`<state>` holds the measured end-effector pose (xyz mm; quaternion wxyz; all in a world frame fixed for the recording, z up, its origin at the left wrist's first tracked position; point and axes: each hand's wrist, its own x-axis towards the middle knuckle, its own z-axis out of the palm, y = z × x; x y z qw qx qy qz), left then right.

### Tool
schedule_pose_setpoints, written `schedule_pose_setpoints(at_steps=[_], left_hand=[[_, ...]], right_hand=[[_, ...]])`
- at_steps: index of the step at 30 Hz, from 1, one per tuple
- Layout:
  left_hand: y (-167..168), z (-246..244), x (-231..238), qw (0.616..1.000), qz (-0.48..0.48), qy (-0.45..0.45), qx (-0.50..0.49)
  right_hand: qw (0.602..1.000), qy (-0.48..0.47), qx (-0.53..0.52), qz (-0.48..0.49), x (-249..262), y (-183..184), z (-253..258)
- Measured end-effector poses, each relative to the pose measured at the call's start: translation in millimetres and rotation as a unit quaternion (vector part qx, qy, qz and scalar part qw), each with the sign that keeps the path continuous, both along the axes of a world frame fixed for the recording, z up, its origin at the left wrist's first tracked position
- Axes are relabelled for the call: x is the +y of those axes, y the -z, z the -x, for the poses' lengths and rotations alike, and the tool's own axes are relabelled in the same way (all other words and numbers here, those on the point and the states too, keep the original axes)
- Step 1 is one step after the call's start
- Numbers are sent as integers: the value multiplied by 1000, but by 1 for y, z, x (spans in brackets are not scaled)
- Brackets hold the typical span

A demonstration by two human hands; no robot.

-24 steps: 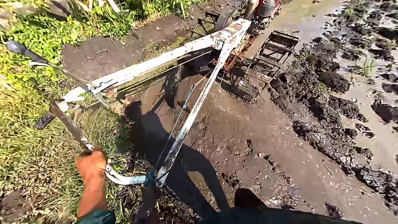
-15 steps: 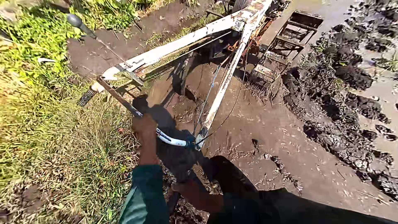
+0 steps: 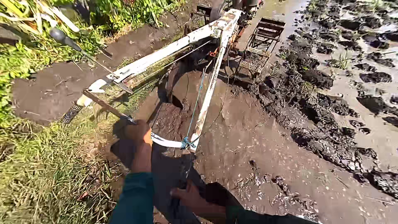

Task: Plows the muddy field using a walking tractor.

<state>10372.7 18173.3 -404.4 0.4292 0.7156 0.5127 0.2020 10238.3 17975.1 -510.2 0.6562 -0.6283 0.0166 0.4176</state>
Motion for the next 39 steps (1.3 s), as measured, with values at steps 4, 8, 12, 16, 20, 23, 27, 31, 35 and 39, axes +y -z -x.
schedule_pose_setpoints(at_steps=[4,8,12,16,20,23,27,31,35,39], left_hand=[[8,-63,87,998,-21,25,58],[23,-120,134,995,-12,54,80],[35,-162,56,998,47,31,13],[36,-221,1,992,107,54,-25],[44,-257,5,961,107,252,-27],[49,-291,72,948,-39,316,18],[67,-401,205,934,-214,271,90],[92,-565,310,895,-244,334,169],[79,-680,315,833,-175,450,270],[97,-758,293,824,-175,477,252]], right_hand=[[995,35,23,-87,77,3,-49],[998,57,-5,-22,118,15,-98],[988,143,22,43,98,29,-147],[971,202,51,115,54,38,-198],[935,304,37,177,32,42,-266],[917,339,-15,210,7,57,-323],[880,399,-41,254,-6,58,-402],[833,438,-50,334,-7,42,-479],[804,427,-43,411,-19,30,-570],[794,457,-20,400,-63,52,-643]])
